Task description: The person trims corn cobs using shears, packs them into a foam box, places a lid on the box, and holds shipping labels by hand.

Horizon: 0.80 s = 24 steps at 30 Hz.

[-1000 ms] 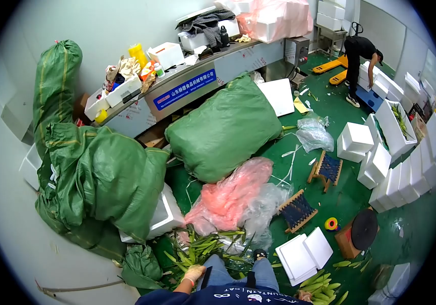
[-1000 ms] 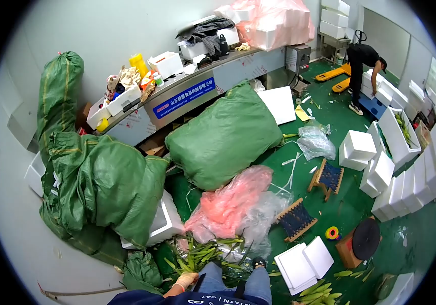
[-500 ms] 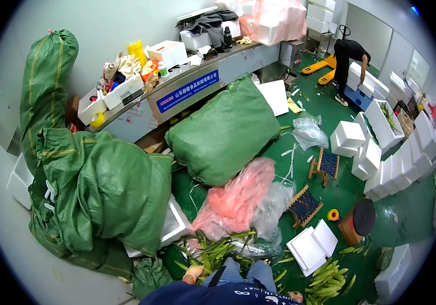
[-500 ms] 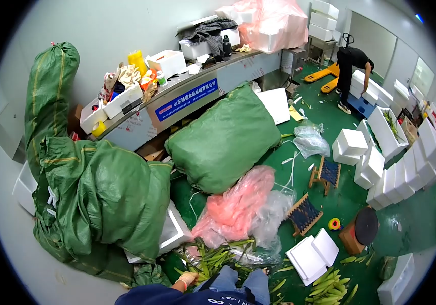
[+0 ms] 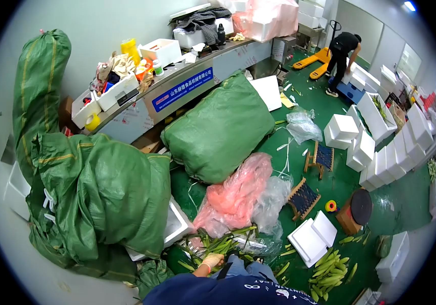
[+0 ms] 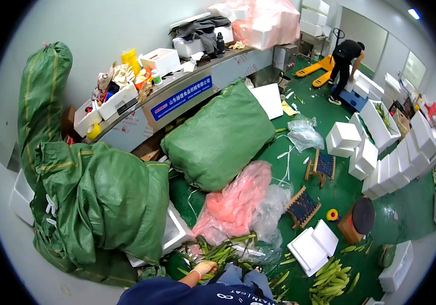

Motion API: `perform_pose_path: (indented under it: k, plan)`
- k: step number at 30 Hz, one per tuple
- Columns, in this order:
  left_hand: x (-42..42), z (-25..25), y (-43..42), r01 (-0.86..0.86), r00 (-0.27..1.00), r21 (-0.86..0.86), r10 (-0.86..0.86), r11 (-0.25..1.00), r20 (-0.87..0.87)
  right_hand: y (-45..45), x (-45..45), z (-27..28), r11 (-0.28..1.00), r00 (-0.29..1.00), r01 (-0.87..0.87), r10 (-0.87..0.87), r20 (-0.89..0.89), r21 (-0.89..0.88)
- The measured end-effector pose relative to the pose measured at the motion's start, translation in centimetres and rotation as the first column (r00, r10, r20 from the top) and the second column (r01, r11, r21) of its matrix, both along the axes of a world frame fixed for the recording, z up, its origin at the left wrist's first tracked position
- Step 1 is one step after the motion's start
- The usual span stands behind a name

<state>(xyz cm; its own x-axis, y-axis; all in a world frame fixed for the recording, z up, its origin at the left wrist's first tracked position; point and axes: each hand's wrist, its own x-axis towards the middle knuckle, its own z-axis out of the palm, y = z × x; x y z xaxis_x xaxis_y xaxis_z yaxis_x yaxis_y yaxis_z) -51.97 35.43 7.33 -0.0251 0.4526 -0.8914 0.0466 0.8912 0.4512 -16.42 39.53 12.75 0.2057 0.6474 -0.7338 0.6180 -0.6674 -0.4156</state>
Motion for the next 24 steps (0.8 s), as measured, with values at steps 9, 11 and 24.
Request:
perform_pose_path:
  k: [9,11,24]
  plan:
    - [-3.2,-2.7,-2.4,0.002,0.998,-0.083,-0.008,0.997,-0.069,-2.4,0.5,0.3,0.997,0.997,0.079,-0.079,0.002,-0.023]
    - [-2.9,-2.1,-2.4,-0.038,0.997,-0.078,0.033,0.996,-0.066,-2.4,0.6,0.2,0.996,0.997,0.080,-0.080,0.006,-0.027]
    - [-0.5,1.4,1.5,-0.028,1.000,-0.023,0.028,0.999,-0.002,-2.1,1.4,0.7,0.995,0.995,0.100,-0.099,0.026,-0.026]
